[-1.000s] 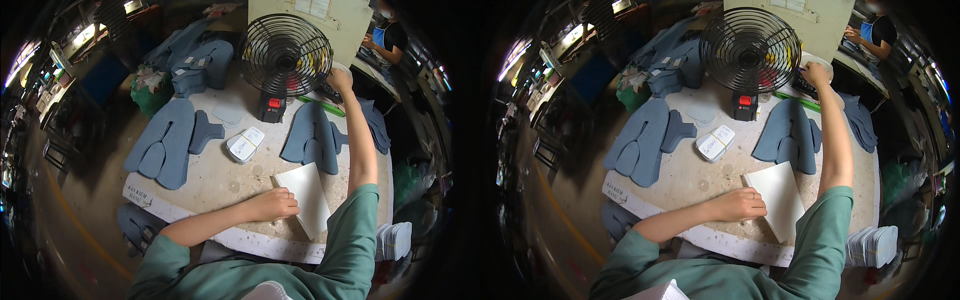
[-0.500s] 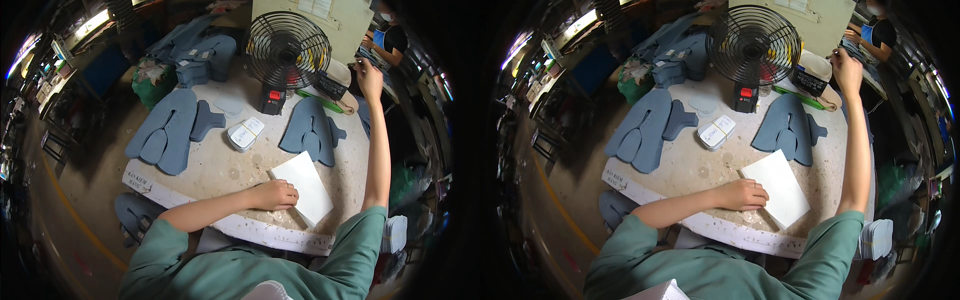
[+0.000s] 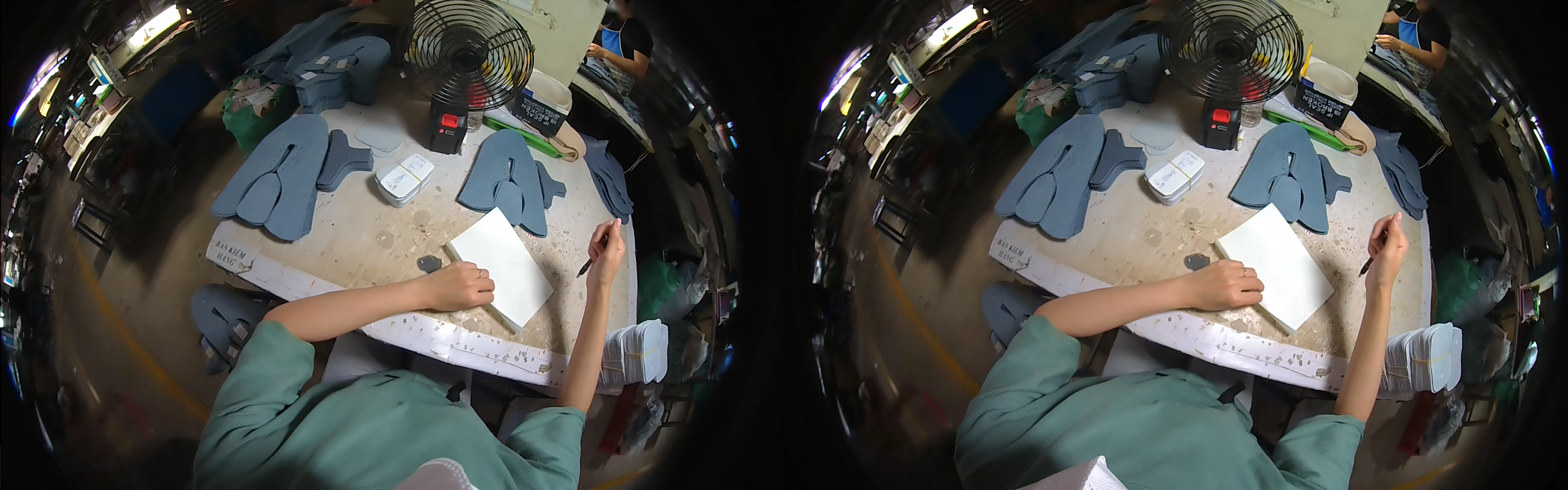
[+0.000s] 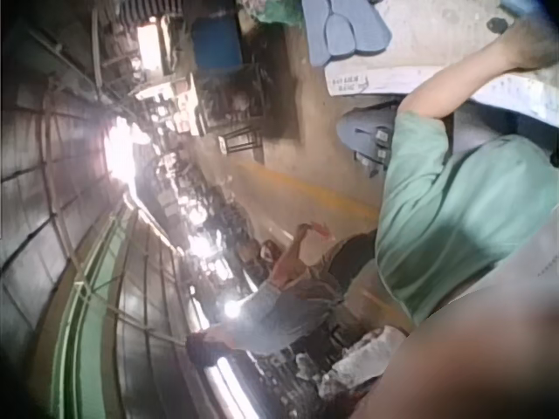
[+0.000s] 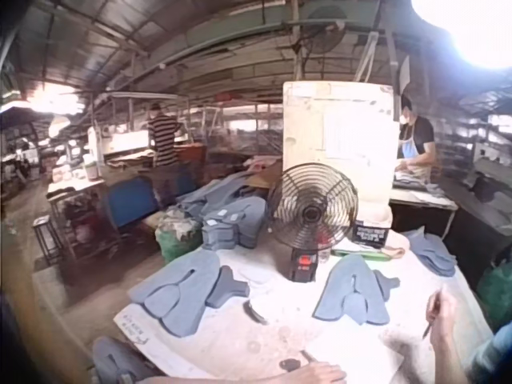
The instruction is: The person gathers small white fabric pieces from a table, stacks them, and secures each stack with a rubber band. They repeat this process several times, then write on a notepad and place the notepad aside.
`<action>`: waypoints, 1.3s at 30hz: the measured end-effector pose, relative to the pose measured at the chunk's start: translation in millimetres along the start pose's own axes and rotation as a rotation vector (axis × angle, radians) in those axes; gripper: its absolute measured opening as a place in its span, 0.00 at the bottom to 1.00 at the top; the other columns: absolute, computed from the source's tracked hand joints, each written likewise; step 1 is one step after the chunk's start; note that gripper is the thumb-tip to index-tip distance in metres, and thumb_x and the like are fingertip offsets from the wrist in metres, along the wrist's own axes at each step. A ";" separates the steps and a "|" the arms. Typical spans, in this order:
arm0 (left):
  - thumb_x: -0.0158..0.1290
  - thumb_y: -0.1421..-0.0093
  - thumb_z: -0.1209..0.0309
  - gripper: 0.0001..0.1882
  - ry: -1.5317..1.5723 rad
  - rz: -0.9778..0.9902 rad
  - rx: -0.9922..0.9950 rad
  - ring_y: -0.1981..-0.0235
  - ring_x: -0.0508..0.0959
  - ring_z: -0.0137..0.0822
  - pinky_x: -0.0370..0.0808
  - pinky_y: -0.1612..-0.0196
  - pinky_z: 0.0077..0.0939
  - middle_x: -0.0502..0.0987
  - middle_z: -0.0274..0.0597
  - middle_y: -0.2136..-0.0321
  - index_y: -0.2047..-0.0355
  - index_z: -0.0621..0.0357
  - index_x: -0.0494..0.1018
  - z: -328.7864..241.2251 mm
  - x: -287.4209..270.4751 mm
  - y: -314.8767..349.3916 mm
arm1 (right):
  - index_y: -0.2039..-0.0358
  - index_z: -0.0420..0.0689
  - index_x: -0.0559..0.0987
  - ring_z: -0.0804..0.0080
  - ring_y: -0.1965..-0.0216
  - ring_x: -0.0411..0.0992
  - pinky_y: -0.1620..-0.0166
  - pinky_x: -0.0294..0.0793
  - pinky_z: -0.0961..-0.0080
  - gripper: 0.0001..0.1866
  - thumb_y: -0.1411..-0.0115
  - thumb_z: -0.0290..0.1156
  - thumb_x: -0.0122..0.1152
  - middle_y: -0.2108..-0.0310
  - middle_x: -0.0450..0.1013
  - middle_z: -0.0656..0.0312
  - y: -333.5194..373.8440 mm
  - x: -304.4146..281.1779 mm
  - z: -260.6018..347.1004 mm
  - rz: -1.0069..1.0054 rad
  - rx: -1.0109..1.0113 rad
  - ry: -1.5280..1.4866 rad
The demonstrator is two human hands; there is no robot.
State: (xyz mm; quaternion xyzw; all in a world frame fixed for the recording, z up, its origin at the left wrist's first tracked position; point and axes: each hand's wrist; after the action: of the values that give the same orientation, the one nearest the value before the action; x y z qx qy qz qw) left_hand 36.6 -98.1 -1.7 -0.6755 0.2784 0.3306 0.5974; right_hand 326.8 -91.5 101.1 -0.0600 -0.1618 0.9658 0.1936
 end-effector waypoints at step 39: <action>0.49 0.41 0.44 0.39 -0.010 0.525 -0.485 0.39 0.52 0.76 0.54 0.40 0.63 0.50 0.77 0.41 0.35 0.50 0.55 -42.1 -23.3 6.3 | 0.86 0.43 0.66 0.87 0.83 0.54 0.79 0.52 0.82 0.20 0.47 0.35 0.66 0.89 0.59 0.73 56.0 162.9 -69.0 0.620 0.052 0.188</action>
State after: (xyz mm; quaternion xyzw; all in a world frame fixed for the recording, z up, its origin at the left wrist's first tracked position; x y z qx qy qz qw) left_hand 21.9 -141.1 15.4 -0.7013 0.3532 0.5326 0.3159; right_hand 169.7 -56.3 8.8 -0.1906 -0.0924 0.9728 -0.0942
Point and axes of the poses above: each hand's wrist, its own y-axis away from the middle knuckle, its own x-axis out of the palm, z = x × y
